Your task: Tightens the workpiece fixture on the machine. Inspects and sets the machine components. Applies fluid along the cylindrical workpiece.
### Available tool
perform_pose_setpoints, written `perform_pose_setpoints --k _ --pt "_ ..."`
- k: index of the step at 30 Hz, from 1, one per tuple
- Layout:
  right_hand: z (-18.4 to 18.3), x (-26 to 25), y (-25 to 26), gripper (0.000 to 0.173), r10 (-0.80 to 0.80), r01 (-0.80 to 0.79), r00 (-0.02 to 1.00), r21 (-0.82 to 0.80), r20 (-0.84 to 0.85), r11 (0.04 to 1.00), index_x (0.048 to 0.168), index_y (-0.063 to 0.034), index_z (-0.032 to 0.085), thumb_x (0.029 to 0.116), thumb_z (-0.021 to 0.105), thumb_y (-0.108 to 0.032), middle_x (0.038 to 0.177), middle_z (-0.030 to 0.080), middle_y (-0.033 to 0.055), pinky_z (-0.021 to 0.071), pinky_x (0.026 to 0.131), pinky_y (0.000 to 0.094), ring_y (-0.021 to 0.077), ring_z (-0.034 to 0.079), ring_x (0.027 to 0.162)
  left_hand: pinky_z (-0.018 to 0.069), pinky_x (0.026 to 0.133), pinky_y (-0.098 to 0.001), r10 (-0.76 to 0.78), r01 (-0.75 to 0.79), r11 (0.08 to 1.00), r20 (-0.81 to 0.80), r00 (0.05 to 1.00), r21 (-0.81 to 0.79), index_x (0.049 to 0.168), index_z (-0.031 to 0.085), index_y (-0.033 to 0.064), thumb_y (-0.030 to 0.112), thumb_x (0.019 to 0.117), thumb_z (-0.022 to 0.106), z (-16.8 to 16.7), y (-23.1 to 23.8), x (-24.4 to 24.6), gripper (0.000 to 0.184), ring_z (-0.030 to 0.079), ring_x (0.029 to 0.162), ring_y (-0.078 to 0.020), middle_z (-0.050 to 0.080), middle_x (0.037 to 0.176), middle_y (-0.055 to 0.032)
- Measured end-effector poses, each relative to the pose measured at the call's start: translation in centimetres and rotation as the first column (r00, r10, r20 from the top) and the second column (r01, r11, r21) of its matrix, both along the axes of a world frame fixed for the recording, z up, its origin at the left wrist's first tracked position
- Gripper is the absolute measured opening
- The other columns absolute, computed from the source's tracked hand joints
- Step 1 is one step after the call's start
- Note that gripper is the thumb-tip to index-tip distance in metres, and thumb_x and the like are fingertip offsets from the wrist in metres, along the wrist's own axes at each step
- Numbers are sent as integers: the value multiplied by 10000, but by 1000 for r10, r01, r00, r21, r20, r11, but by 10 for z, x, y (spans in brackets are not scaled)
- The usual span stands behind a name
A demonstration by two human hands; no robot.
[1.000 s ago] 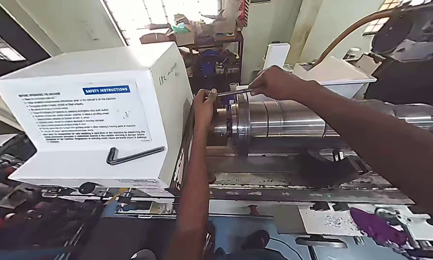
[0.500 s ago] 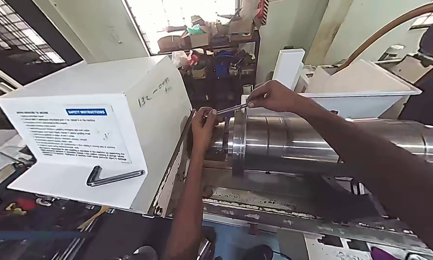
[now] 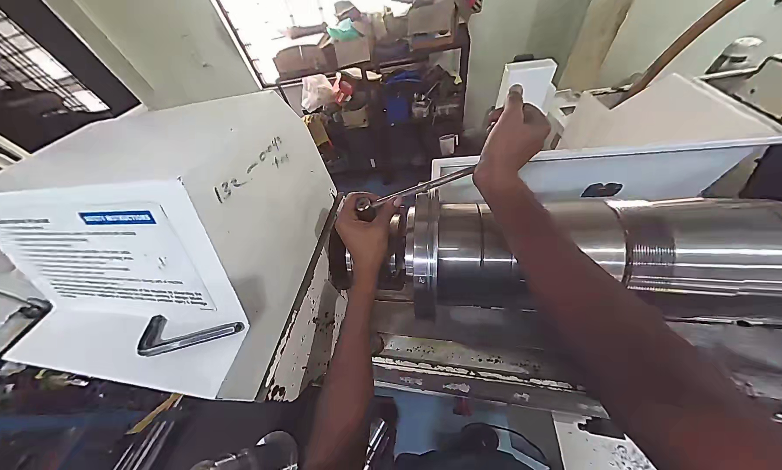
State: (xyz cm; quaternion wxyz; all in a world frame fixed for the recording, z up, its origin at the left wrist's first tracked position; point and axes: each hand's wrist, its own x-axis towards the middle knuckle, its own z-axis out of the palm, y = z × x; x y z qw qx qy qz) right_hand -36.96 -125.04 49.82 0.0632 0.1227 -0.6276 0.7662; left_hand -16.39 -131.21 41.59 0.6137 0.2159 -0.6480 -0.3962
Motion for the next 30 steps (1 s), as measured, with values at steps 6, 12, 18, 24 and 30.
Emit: perform_pose_setpoints --k 6,12,18,24,30 --pt "2 0 -3 450 125 -60 965 -271 230 961 756 -99 613 1084 456 -363 580 500 -26 415 449 268 94 471 456 520 620 -212 123 -123 992 -3 992 -13 944 653 53 167 714 925 2 6 -7 374 600 650 -15 657 772 23" --pt "-1 -5 -5 449 139 -86 973 -269 185 959 743 -100 590 1081 454 -362 557 477 -25 404 435 275 96 454 442 491 612 -196 139 -140 990 -51 989 -15 925 637 48 147 681 938 2 8 -11 400 566 652 -15 628 792 11" --pt "-1 -9 -6 399 97 -70 982 -164 163 984 811 -79 632 1070 452 -324 641 544 5 445 509 313 131 513 521 531 693 -245 230 -229 971 -1 973 -66 933 642 29 192 682 939 -1 7 -12 422 622 736 -63 654 830 -26" --pt "-3 -15 -9 347 123 -110 989 -150 79 982 723 -88 555 1050 444 -123 613 523 19 444 502 308 135 511 521 516 655 -248 293 -292 956 51 955 -36 956 634 51 221 676 940 2 12 -17 448 591 694 -54 638 834 -6" --pt "-6 -18 -14 203 76 -75 997 -158 5 985 795 -50 559 981 508 14 673 510 54 478 571 329 169 543 614 467 588 -222 323 -321 945 24 946 -67 942 612 42 204 687 929 1 11 -21 438 513 607 -39 579 757 18"
